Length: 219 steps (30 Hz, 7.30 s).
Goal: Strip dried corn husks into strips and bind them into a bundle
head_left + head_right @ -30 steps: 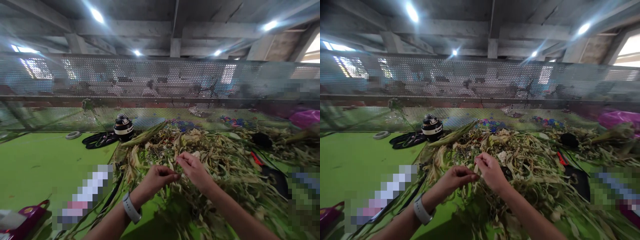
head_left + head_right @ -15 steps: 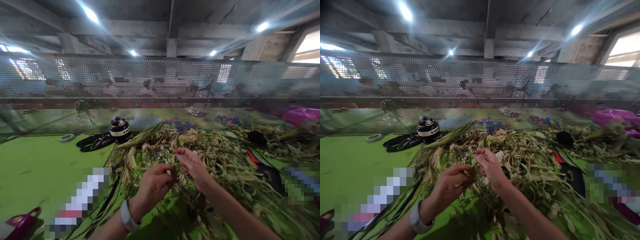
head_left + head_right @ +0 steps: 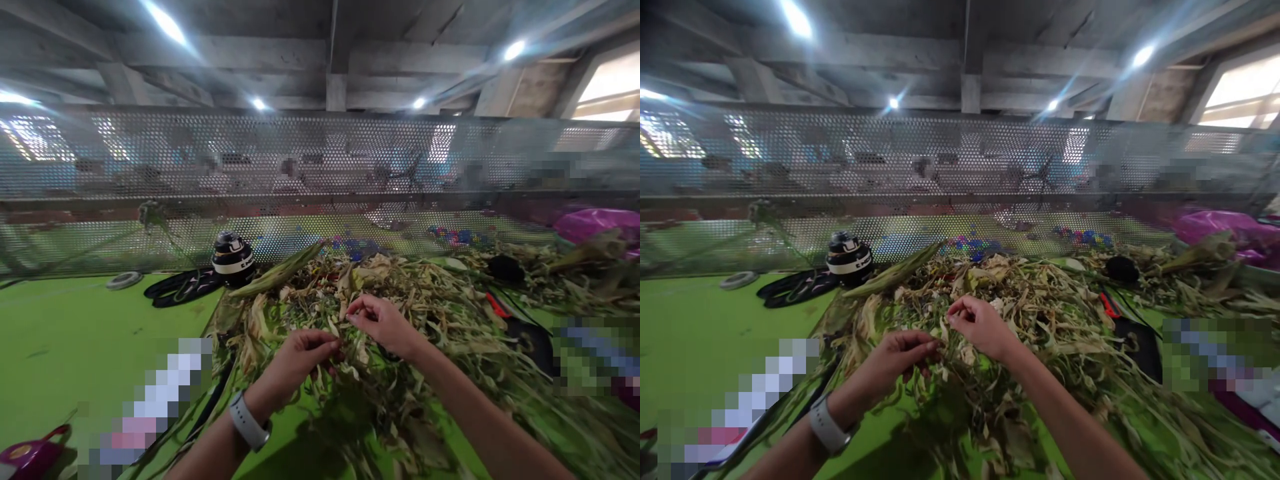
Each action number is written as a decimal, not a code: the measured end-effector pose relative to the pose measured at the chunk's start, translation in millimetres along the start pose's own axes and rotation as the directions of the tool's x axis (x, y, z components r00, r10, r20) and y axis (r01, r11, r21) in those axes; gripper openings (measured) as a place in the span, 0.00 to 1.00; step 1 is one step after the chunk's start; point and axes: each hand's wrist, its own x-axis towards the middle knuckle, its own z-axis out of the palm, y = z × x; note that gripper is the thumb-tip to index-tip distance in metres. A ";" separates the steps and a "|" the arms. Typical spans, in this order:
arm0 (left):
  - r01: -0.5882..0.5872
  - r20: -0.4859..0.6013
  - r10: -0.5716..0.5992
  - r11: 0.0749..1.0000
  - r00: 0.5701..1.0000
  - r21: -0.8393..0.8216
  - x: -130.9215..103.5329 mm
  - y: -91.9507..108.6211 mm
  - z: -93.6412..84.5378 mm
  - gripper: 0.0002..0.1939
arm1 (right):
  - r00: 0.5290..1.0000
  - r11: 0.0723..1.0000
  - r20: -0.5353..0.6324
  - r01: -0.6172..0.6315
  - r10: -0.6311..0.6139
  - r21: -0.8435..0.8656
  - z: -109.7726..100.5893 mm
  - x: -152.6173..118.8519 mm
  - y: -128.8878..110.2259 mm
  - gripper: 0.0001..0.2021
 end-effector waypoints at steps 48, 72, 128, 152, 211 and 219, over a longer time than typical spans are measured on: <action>0.179 0.389 -0.149 0.983 0.909 -0.041 -8.6 2.2 6.8 0.16 | 0.993 0.917 -0.003 0.111 -0.122 -0.384 11.9 2.2 14.2 0.11; 0.070 0.371 -0.055 0.997 0.927 -0.028 -3.1 -6.1 6.1 0.18 | 0.928 0.872 0.366 0.236 -0.071 -0.429 -8.3 -30.2 -5.1 0.18; 0.051 0.428 0.017 0.988 0.904 -0.147 0.6 -3.7 -5.2 0.07 | 0.959 0.965 0.281 0.105 -0.034 -0.241 -2.9 -44.4 -14.9 0.05; -0.515 0.276 0.445 0.613 0.852 0.599 -21.5 30.8 -4.8 0.08 | 0.966 0.965 0.205 0.193 -0.156 -0.179 9.7 -39.9 7.4 0.13; -0.480 0.206 0.713 0.204 0.670 0.853 -10.8 -0.5 6.1 0.06 | 0.994 0.920 0.054 -0.113 0.100 0.376 30.8 -35.5 25.0 0.13; -0.489 0.174 0.741 0.230 0.648 0.841 -10.1 -0.5 4.4 0.06 | 0.987 0.950 -0.078 -0.112 0.140 0.291 24.2 -33.9 22.1 0.07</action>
